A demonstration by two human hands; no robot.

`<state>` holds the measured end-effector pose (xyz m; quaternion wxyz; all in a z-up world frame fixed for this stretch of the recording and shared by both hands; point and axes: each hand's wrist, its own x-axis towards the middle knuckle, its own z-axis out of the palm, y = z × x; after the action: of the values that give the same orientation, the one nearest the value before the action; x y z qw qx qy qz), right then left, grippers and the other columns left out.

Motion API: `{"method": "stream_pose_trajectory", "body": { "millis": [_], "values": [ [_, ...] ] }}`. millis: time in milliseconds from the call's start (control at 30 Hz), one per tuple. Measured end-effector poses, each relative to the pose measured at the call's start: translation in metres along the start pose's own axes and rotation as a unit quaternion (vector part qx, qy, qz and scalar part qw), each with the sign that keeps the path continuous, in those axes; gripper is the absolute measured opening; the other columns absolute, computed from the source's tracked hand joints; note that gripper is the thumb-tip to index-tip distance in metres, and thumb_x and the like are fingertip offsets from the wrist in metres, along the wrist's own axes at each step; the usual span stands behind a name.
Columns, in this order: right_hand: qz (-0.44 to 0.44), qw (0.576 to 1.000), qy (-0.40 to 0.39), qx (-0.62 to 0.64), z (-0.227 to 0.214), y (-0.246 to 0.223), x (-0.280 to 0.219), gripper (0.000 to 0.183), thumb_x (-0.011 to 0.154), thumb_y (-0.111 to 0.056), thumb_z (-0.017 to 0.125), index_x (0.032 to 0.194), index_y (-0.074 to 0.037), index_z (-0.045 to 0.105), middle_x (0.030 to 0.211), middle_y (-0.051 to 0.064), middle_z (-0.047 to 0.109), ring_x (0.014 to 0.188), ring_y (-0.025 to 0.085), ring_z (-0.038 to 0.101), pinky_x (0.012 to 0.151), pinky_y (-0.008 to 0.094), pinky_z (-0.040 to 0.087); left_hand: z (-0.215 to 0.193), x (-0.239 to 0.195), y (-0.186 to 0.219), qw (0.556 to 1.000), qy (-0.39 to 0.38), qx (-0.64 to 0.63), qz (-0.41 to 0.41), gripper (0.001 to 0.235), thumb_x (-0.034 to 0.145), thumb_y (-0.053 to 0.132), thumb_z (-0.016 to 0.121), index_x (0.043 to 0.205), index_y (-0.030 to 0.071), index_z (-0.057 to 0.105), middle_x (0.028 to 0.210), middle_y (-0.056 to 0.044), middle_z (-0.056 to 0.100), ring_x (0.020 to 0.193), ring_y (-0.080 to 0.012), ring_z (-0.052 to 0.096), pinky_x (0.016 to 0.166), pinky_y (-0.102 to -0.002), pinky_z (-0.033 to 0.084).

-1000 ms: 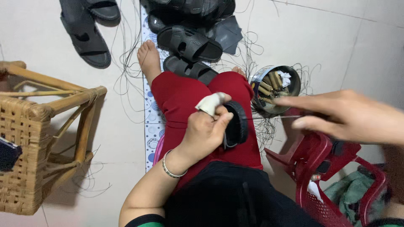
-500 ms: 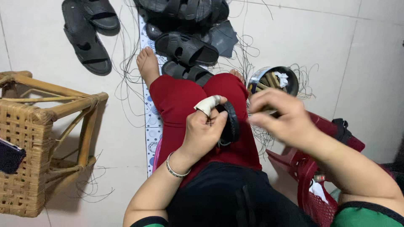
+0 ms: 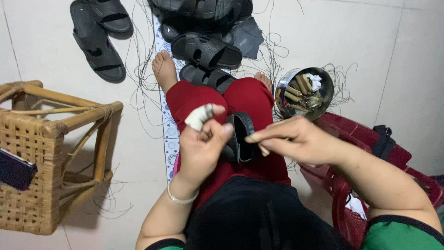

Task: The person sits on the floor and sews a black sandal using a needle and thread. They repeatedly pull the thread through the sandal strap and tighten the stitches while holding the sandal on their lap.

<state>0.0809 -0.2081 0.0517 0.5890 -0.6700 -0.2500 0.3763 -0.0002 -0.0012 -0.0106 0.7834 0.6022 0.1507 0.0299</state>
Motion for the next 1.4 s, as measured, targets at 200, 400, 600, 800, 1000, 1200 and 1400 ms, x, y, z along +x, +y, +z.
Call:
{"method": "stream_pose_trajectory", "body": {
  "millis": [200, 400, 600, 800, 1000, 1200, 1400],
  "values": [
    [-0.176, 0.881, 0.112, -0.425, 0.003, 0.028, 0.006, 0.009, 0.093, -0.014, 0.068, 0.097, -0.009, 0.075, 0.075, 0.006, 0.063, 0.059, 0.028, 0.063, 0.056, 0.038, 0.054, 0.003, -0.018, 0.007, 0.994, -0.046, -0.084, -0.055, 0.031, 0.092, 0.001, 0.072, 0.121, -0.007, 0.066, 0.06, -0.001, 0.06, 0.059, -0.0023, 0.052, 0.062, -0.02, 0.052],
    [-0.121, 0.703, 0.345, -0.61, -0.188, 0.095, -0.059, 0.009, 0.11, 0.012, 0.073, 0.107, 0.004, 0.077, 0.102, 0.016, 0.069, 0.09, 0.031, 0.063, 0.078, 0.042, 0.05, -0.034, -0.016, 0.0, 0.954, -0.148, 0.197, -0.173, 0.016, 0.097, 0.025, 0.069, 0.102, 0.01, 0.071, 0.064, 0.009, 0.044, 0.06, -0.0045, 0.04, 0.058, -0.023, 0.038],
    [-0.066, 0.773, 0.31, -0.549, -0.141, 0.066, -0.039, 0.031, 0.106, 0.014, 0.067, 0.135, 0.008, 0.074, 0.118, 0.023, 0.066, 0.105, 0.034, 0.059, 0.087, 0.043, 0.051, -0.035, -0.01, 0.0, 0.937, -0.323, 0.1, -0.087, 0.031, 0.104, 0.033, 0.061, 0.094, 0.006, 0.05, 0.091, -0.002, 0.048, 0.083, -0.0139, 0.05, 0.077, -0.033, 0.041],
    [0.083, 0.957, -0.054, -0.273, -0.034, 0.016, 0.007, 0.058, 0.097, -0.038, 0.059, 0.149, -0.013, 0.051, 0.142, 0.009, 0.065, 0.12, 0.026, 0.069, 0.103, 0.041, 0.053, -0.027, 0.007, 0.022, 0.943, -0.206, -0.258, 0.032, 0.031, 0.108, 0.032, 0.062, 0.12, 0.006, 0.073, 0.162, -0.024, 0.037, 0.145, -0.0384, 0.048, 0.125, -0.052, 0.044],
    [0.03, 0.991, -0.027, -0.124, -0.036, 0.003, 0.006, 0.015, 0.094, -0.017, 0.068, 0.088, -0.009, 0.079, 0.091, 0.011, 0.068, 0.079, 0.024, 0.069, 0.075, 0.038, 0.057, -0.072, 0.02, -0.007, 0.889, -0.101, -0.447, -0.01, 0.042, 0.107, 0.043, 0.045, 0.112, 0.011, 0.073, 0.094, -0.012, 0.058, 0.092, -0.0274, 0.058, 0.11, -0.063, 0.039],
    [0.07, 0.995, 0.049, -0.055, -0.016, 0.017, 0.009, 0.021, 0.096, -0.016, 0.064, 0.11, -0.005, 0.075, 0.104, 0.014, 0.078, 0.076, 0.021, 0.074, 0.073, 0.039, 0.061, -0.082, 0.027, -0.027, 0.883, -0.093, -0.455, -0.071, 0.05, 0.11, 0.035, 0.037, 0.092, 0.003, 0.07, 0.056, 0.003, 0.028, 0.046, -0.0103, 0.029, 0.049, -0.031, 0.039],
    [0.118, 0.965, -0.057, -0.227, -0.013, -0.012, -0.001, 0.025, 0.093, -0.028, 0.071, 0.108, -0.008, 0.074, 0.08, 0.014, 0.077, 0.07, 0.034, 0.077, 0.063, 0.045, 0.061, -0.071, 0.027, -0.036, 0.919, -0.049, -0.388, -0.055, 0.045, 0.108, 0.023, 0.044, 0.083, -0.007, 0.066, 0.051, 0.003, 0.025, 0.044, -0.0096, 0.024, 0.044, -0.028, 0.028]
  ]
}}
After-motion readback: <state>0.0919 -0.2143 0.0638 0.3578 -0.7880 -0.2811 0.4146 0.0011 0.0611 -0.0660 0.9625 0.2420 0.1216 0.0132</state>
